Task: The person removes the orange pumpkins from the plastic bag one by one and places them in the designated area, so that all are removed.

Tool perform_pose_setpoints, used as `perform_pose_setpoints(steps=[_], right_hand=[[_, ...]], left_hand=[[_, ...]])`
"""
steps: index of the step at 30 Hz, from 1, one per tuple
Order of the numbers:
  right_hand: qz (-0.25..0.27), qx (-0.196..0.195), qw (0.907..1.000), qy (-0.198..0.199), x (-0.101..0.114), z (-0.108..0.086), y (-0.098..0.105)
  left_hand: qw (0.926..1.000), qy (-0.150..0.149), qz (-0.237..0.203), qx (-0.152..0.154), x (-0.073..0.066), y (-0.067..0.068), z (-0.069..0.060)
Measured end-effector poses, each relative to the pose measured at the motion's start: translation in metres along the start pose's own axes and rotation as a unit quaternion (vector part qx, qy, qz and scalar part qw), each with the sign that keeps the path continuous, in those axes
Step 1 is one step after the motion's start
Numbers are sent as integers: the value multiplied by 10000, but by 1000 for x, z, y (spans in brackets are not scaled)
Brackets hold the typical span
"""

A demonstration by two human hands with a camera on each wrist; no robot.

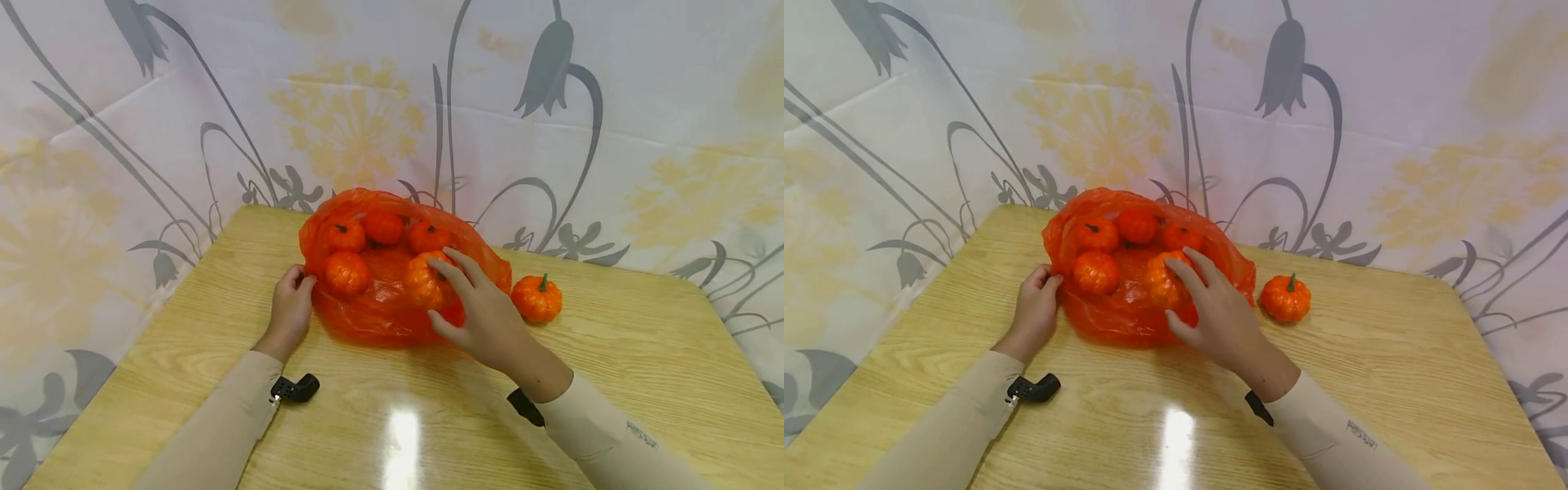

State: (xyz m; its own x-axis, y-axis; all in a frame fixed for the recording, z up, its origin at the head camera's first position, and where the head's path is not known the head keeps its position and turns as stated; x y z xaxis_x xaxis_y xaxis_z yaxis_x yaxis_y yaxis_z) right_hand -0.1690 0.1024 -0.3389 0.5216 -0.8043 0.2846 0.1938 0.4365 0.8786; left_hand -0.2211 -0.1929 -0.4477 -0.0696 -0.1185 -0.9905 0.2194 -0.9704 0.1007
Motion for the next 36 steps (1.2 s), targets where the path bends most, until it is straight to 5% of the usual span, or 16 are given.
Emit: perform_pose_setpoints(steps=[10, 25, 36], right_hand=[[21, -740, 9969, 284, -4, -25, 9], [323, -1007, 9943, 116, -14, -60, 6], [564, -793, 9949, -256, -20, -77, 4]], left_hand=[[10000, -78, -54, -10, 0, 0, 2], [9999, -49, -47, -96, 2, 0, 2], [9999, -28, 81, -104, 1, 1, 0]])
Point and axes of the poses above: each hand's wrist, its own z-axis towards the middle knuckle, its own y-axis out of the back of the hand, x = y × z, the point moved 2 cm from there along z, towards the middle knuckle, and after that the axes turned 5 degrees about -y, right-handed, at the moved point
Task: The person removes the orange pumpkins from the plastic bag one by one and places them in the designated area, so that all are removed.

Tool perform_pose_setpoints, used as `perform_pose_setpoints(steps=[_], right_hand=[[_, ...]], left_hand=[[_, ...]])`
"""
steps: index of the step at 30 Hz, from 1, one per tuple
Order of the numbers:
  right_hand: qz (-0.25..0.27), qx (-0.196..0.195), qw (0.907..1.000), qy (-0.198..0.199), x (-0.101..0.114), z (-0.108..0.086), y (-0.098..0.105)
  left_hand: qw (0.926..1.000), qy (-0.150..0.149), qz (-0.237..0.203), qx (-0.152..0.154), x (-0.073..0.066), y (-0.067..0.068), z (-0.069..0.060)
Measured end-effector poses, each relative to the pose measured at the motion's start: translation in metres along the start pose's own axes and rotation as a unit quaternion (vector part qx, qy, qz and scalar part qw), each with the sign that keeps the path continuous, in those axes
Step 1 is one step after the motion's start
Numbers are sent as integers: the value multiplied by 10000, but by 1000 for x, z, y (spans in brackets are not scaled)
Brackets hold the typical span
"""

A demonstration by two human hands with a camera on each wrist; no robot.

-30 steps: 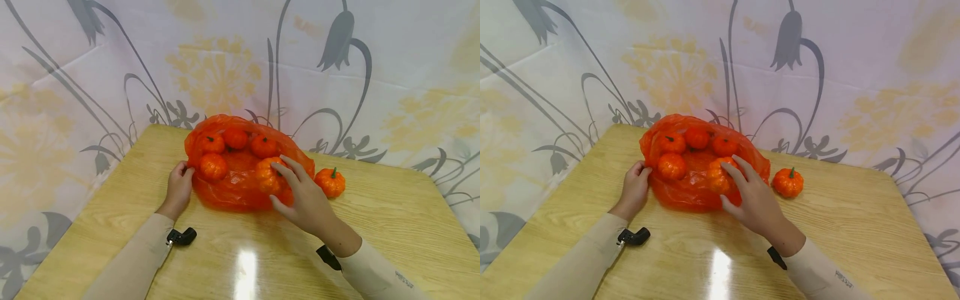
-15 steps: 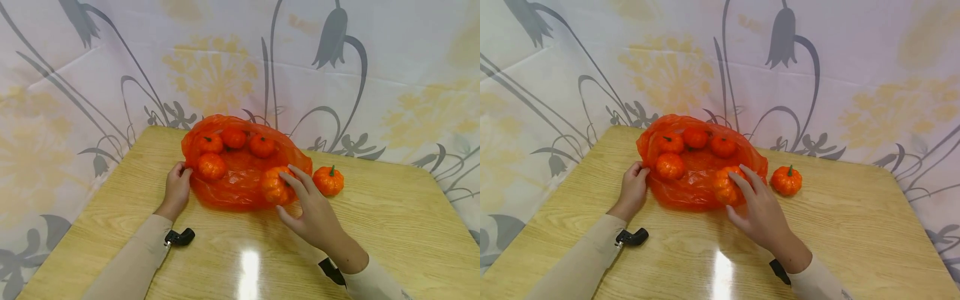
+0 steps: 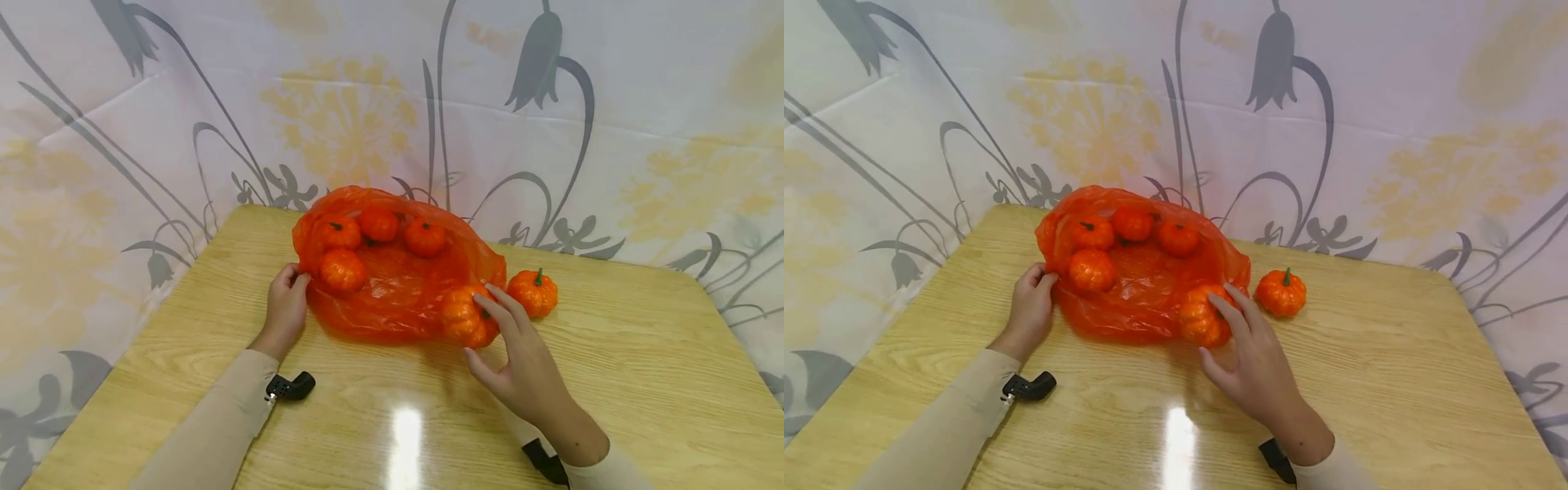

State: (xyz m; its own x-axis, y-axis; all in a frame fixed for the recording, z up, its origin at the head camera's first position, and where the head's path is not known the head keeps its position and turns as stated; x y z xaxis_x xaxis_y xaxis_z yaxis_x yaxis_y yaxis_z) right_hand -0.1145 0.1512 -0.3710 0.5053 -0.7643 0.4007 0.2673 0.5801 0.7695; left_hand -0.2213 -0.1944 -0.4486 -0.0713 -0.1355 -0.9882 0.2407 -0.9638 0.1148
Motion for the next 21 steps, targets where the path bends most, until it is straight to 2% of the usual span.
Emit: perform_pose_setpoints(steps=[6, 9, 21], right_hand=[[-19, -348, 9991, 224, -7, -2, 0], [-86, -477, 9986, 198, -12, -1, 3], [-133, -477, 9976, -475, -33, 4, 21]], left_hand=[[10000, 40, -2, 14, 0, 3, 0], [10000, 57, -39, 43, -1, 2, -1], [9999, 63, -30, 80, -1, 0, -1]])
Point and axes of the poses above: each hand's wrist, its own z-axis towards the middle knuckle, its own y-axis out of the back of the hand, x = y × z, the point moved 2 cm from there along z, towards the middle knuckle, and after that the axes turned 5 degrees about -y, right-handed, at the moved point
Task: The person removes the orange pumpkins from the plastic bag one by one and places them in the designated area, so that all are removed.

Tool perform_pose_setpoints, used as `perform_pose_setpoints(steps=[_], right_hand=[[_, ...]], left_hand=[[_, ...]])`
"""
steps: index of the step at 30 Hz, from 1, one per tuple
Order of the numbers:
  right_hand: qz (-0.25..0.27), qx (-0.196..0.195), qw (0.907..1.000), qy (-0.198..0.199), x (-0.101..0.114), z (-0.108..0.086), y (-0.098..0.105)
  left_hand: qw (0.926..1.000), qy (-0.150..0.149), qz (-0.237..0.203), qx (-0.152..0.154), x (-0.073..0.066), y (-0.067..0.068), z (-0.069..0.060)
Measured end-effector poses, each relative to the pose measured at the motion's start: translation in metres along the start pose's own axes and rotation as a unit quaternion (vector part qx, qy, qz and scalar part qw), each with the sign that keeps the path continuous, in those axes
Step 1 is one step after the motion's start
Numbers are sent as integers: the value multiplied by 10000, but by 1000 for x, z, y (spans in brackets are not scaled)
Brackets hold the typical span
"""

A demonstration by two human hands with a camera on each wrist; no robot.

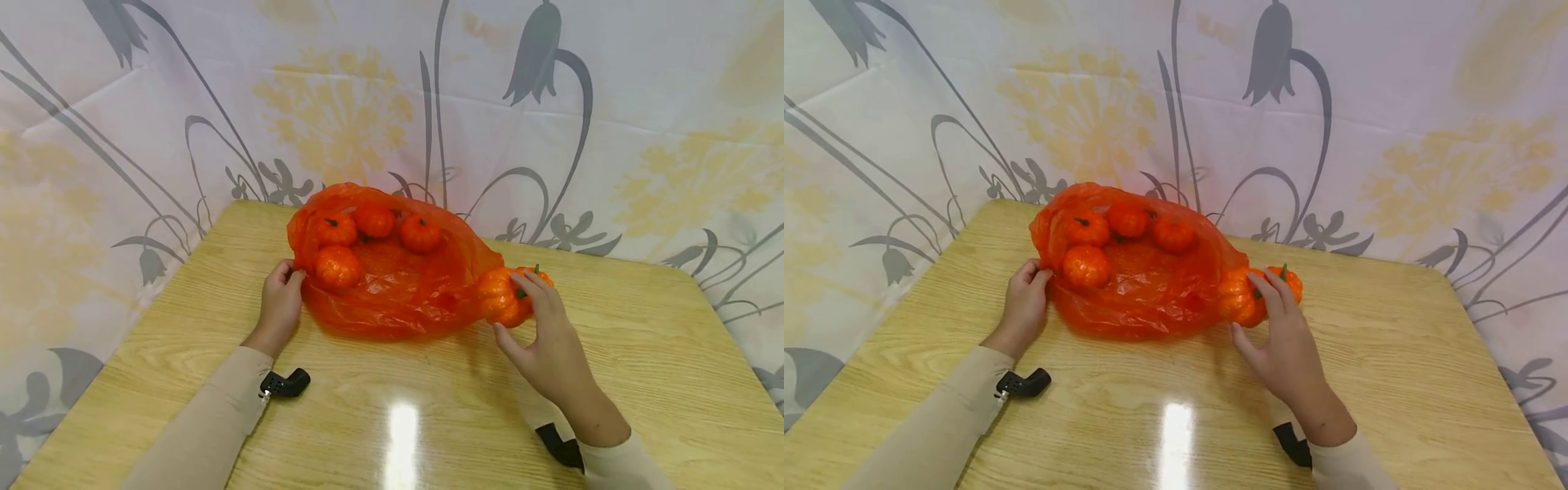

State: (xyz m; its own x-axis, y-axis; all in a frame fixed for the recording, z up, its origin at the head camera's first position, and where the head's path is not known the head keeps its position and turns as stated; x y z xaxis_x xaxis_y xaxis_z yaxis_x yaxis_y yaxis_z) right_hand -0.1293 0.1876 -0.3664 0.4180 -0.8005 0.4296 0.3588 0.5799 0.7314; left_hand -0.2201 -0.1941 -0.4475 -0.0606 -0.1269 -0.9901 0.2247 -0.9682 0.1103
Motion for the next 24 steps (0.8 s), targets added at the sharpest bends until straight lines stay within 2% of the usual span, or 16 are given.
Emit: perform_pose_setpoints(steps=[13, 24], right_hand=[[104, -281, 9963, -809, -34, 9, 19], [66, -346, 9847, -1707, -58, 11, 29]], left_hand=[[10000, -50, 65, -29, 1, 0, 1], [9999, -95, -91, -112, 0, -1, 1]])
Point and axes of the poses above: each hand's wrist, its own z-axis towards the middle knuckle, its own y-axis out of the back of the hand, x = y × z, the point moved 2 cm from there along z, towards the middle knuckle, and after that the axes turned 5 degrees about -y, right-handed, at the moved point
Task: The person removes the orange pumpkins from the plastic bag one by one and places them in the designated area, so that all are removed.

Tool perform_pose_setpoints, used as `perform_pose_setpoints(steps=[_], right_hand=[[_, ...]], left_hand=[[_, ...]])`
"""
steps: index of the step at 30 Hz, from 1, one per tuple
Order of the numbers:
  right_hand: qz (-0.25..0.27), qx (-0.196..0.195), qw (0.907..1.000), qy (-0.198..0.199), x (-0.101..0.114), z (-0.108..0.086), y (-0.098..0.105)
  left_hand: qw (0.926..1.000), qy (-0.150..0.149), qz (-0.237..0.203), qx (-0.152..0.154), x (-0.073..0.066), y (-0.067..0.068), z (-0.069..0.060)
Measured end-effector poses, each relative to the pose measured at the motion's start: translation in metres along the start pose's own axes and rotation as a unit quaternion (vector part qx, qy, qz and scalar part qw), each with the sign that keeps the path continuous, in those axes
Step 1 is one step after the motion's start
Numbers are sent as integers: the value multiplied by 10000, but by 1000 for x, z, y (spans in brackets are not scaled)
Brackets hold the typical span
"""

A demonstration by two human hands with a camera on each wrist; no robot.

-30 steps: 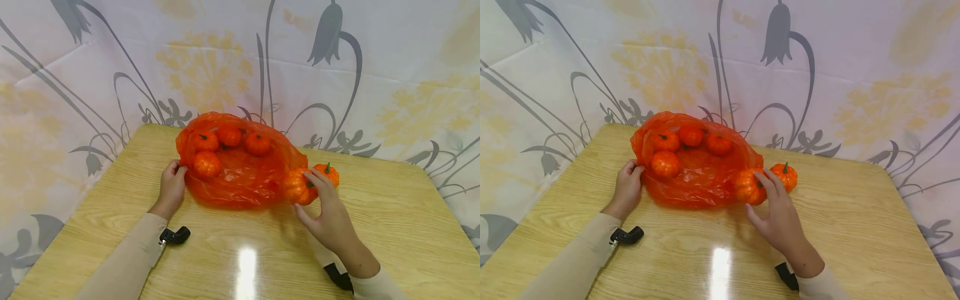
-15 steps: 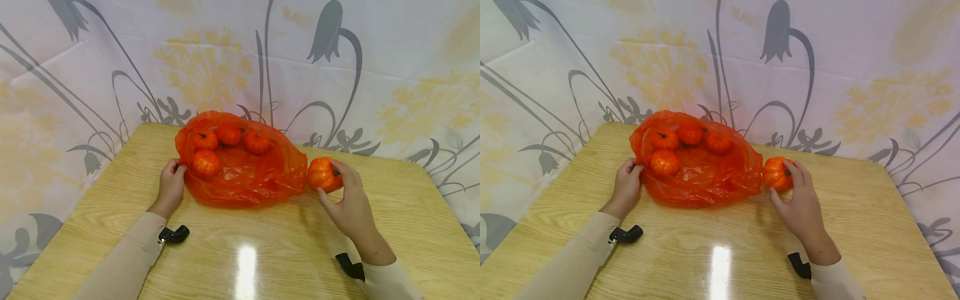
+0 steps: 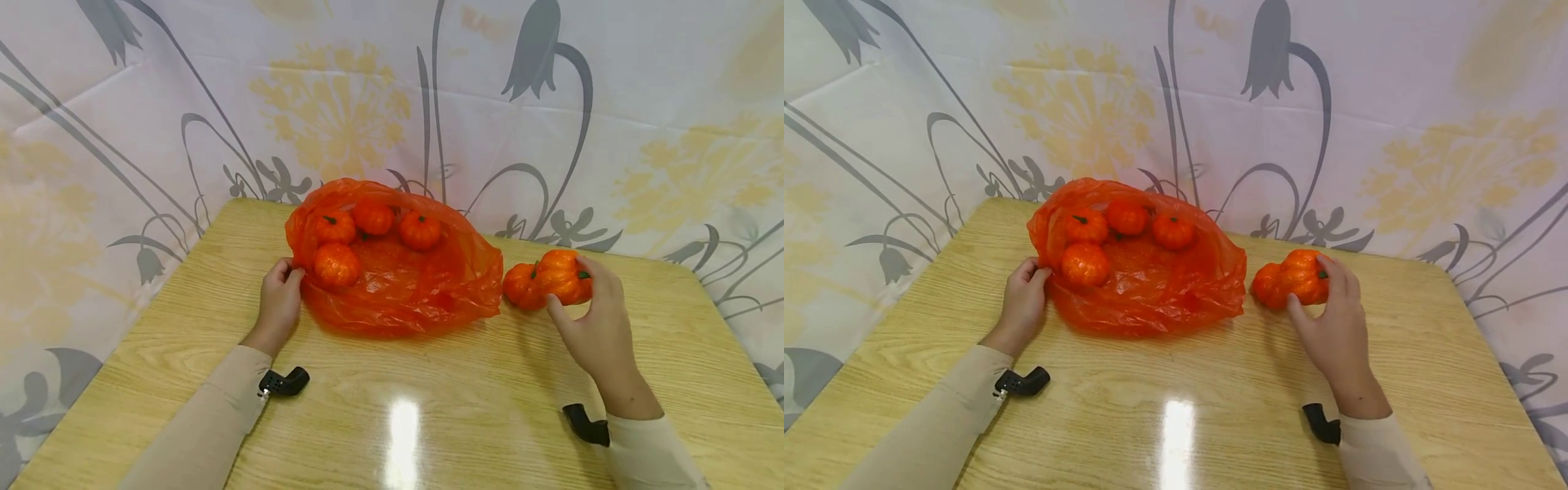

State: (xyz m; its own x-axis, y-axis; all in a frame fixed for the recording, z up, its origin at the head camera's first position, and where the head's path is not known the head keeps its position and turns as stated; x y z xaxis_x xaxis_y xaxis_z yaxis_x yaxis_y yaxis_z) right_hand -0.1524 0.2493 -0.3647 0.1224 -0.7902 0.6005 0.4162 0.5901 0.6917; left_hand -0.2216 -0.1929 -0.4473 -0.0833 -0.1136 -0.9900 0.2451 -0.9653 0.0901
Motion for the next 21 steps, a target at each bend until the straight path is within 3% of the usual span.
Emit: perform_pose_setpoints(steps=[7, 21], right_hand=[[-151, 95, 9987, -479, -16, 4, 3], [-307, 869, 9883, -1212, -42, 11, 9]], left_hand=[[10000, 21, 94, 7, 0, 0, 0], [9998, -23, 152, 92, 1, 0, -1]])
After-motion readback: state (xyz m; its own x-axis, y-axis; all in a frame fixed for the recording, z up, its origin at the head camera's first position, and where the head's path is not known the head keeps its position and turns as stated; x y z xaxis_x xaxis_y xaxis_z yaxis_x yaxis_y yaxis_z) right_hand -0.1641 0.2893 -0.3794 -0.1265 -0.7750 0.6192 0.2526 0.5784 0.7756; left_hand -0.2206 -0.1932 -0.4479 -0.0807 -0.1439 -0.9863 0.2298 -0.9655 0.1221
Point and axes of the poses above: each hand's wrist, its own z-axis towards the middle knuckle, its own y-axis out of the back of the hand, x = y × z, the point moved 2 cm from there along z, towards the middle knuckle, and after that the axes turned 5 degrees about -y, right-handed, at the moved point
